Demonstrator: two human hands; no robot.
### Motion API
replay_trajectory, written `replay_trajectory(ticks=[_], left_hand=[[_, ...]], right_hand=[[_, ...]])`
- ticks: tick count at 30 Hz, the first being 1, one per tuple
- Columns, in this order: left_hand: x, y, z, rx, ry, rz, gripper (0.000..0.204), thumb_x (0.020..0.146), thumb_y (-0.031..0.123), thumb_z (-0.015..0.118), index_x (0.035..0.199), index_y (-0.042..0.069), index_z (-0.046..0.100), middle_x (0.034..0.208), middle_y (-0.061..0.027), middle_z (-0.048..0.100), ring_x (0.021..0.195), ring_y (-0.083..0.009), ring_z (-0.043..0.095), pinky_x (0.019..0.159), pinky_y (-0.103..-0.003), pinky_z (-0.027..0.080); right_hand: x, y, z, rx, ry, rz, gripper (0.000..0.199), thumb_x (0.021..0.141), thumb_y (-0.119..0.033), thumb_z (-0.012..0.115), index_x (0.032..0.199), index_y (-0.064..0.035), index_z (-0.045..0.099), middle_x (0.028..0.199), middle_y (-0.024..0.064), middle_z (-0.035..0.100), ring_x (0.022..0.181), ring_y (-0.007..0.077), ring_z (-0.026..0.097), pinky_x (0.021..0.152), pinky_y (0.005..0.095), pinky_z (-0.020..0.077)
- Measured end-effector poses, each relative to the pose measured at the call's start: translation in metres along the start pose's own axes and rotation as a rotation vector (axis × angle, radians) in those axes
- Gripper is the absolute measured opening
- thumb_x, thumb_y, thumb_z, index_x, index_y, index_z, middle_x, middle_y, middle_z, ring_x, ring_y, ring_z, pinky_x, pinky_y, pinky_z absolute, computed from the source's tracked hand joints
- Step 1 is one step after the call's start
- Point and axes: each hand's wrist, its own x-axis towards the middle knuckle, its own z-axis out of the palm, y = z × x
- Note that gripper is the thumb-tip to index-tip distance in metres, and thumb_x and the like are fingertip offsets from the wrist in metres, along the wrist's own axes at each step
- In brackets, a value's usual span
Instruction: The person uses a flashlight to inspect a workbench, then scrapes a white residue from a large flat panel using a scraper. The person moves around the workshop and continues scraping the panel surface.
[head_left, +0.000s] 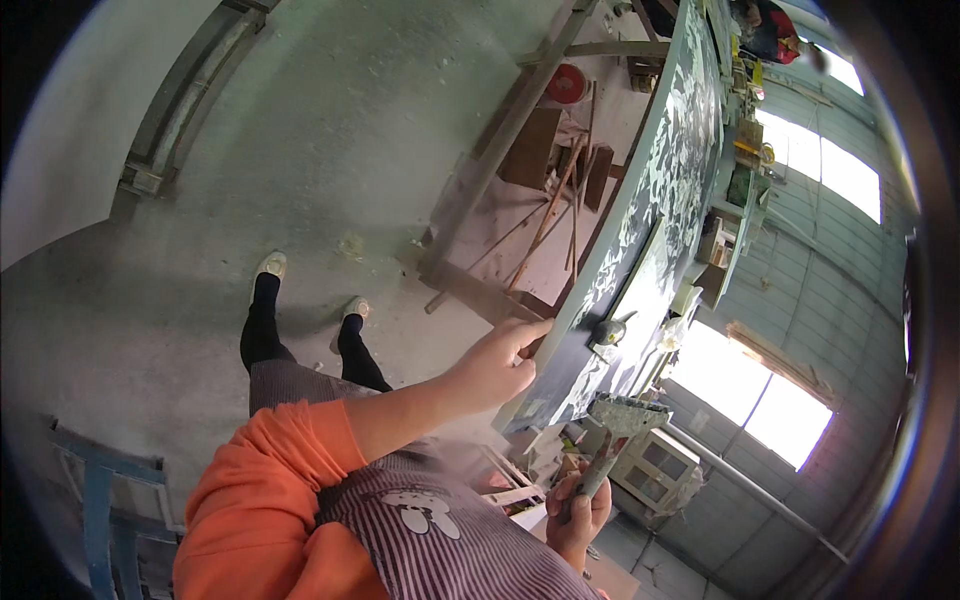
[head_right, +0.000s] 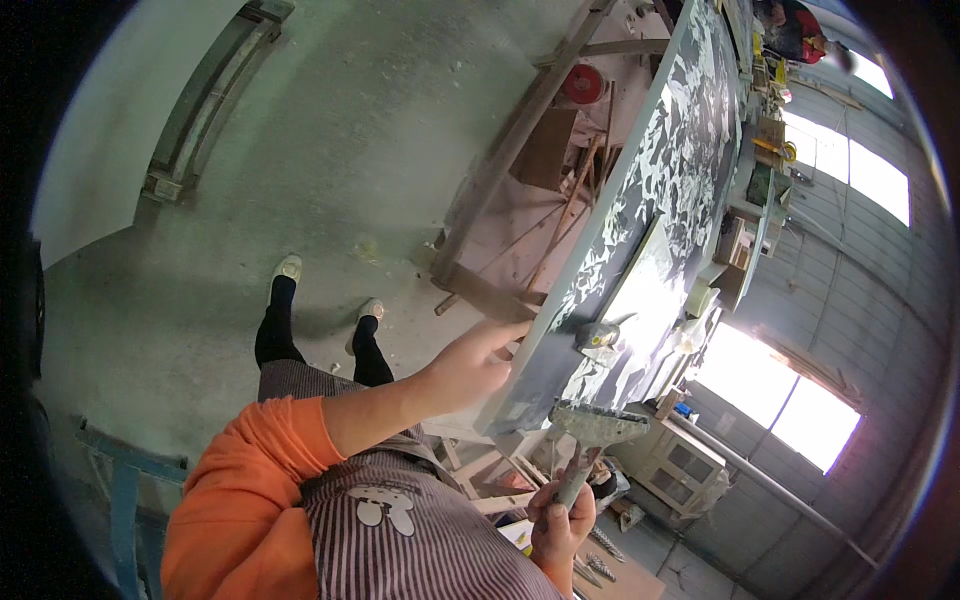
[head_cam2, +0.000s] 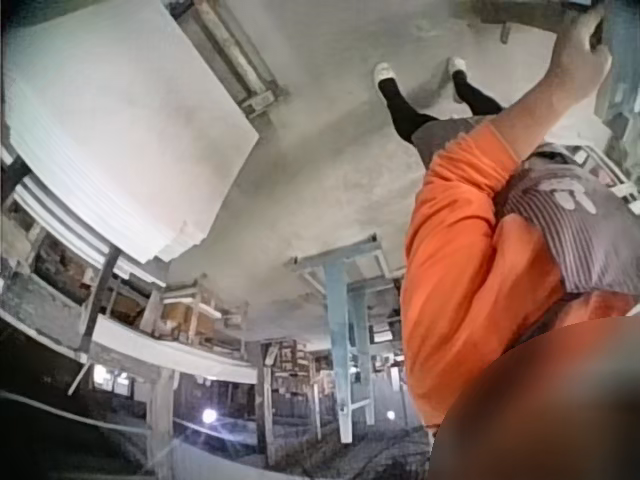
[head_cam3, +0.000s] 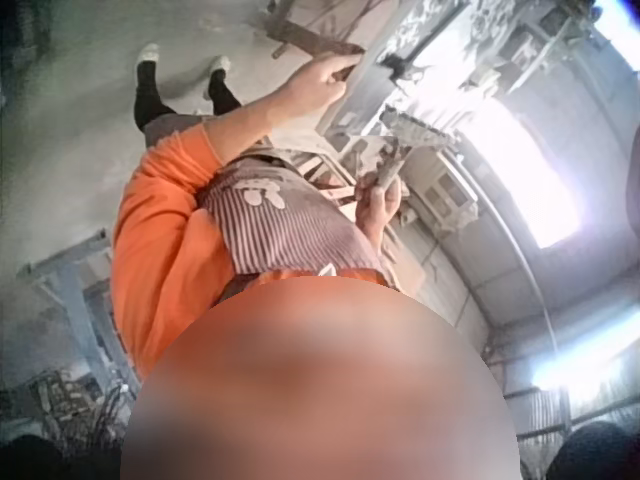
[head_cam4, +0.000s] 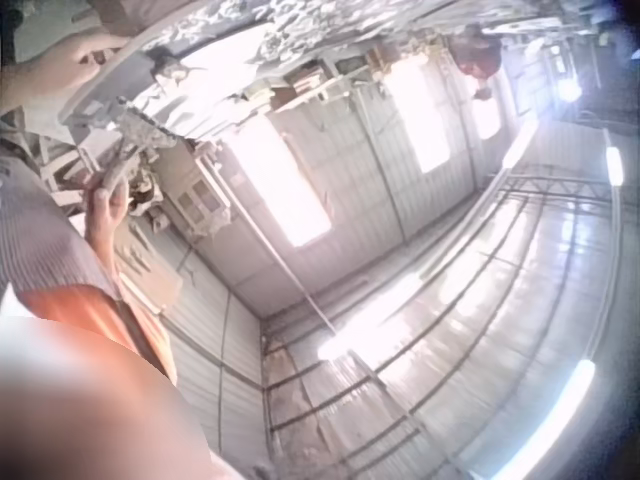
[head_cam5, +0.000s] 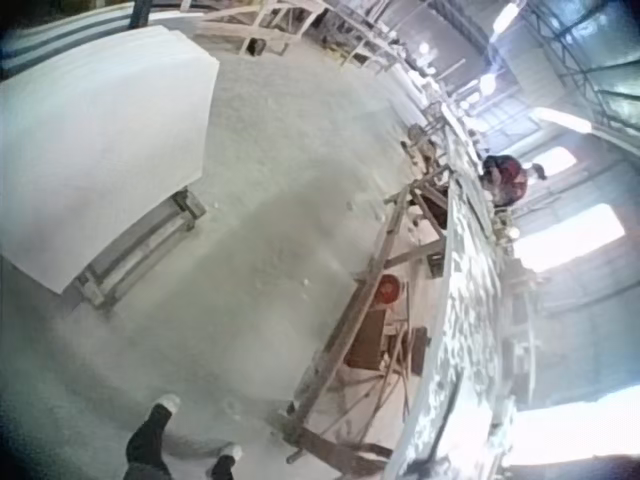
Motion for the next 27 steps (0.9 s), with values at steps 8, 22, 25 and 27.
replay_trajectory(ticks=[8, 22, 25, 27], left_hand=[[-0.015, 0.000, -0.007, 0.053, -0.023, 0.057, 0.055, 0.083, -0.004, 0.050, 0.138, 0.004, 0.050, 0.122, -0.0143, 0.054, 0.108, -0.0224, 0.055, 0.095, -0.030, 0.044], [-0.038, -0.023, -0.024, 0.071, 0.017, 0.036, 0.028, 0.088, 0.005, 0.058, 0.115, 0.001, 0.061, 0.110, -0.0111, 0.057, 0.096, -0.0176, 0.059, 0.079, -0.031, 0.050], [-0.039, -0.016, -0.031, 0.095, 0.038, -0.165, 0.013, 0.089, 0.010, 0.061, 0.097, 0.000, 0.063, 0.091, -0.0085, 0.062, 0.078, -0.0136, 0.059, 0.069, -0.029, 0.049], [-0.041, -0.014, -0.034, 0.166, 0.035, -0.230, 0.015, 0.090, 0.014, 0.063, 0.089, 0.000, 0.061, 0.078, -0.0071, 0.063, 0.068, -0.0120, 0.057, 0.063, -0.029, 0.048]], right_hand=[[0.001, -0.002, 0.004, 0.009, -0.079, -0.042, 0.058, 0.087, -0.033, 0.073, 0.125, 0.0037, 0.050, 0.074, 0.0077, 0.055, 0.052, 0.0128, 0.048, 0.044, 0.0245, 0.0372], [0.004, -0.002, 0.015, -0.029, -0.047, 0.003, 0.058, 0.086, -0.031, 0.074, 0.125, 0.0029, 0.050, 0.075, 0.0076, 0.056, 0.053, 0.0131, 0.048, 0.044, 0.0253, 0.0359], [0.003, -0.001, 0.015, -0.019, -0.050, 0.005, 0.058, 0.085, -0.032, 0.074, 0.125, 0.0030, 0.050, 0.075, 0.0080, 0.056, 0.053, 0.0131, 0.048, 0.044, 0.0254, 0.0364], [0.001, 0.001, 0.014, -0.013, -0.058, 0.003, 0.059, 0.085, -0.033, 0.074, 0.125, 0.0032, 0.050, 0.076, 0.0082, 0.056, 0.053, 0.0131, 0.048, 0.044, 0.0254, 0.0370]])
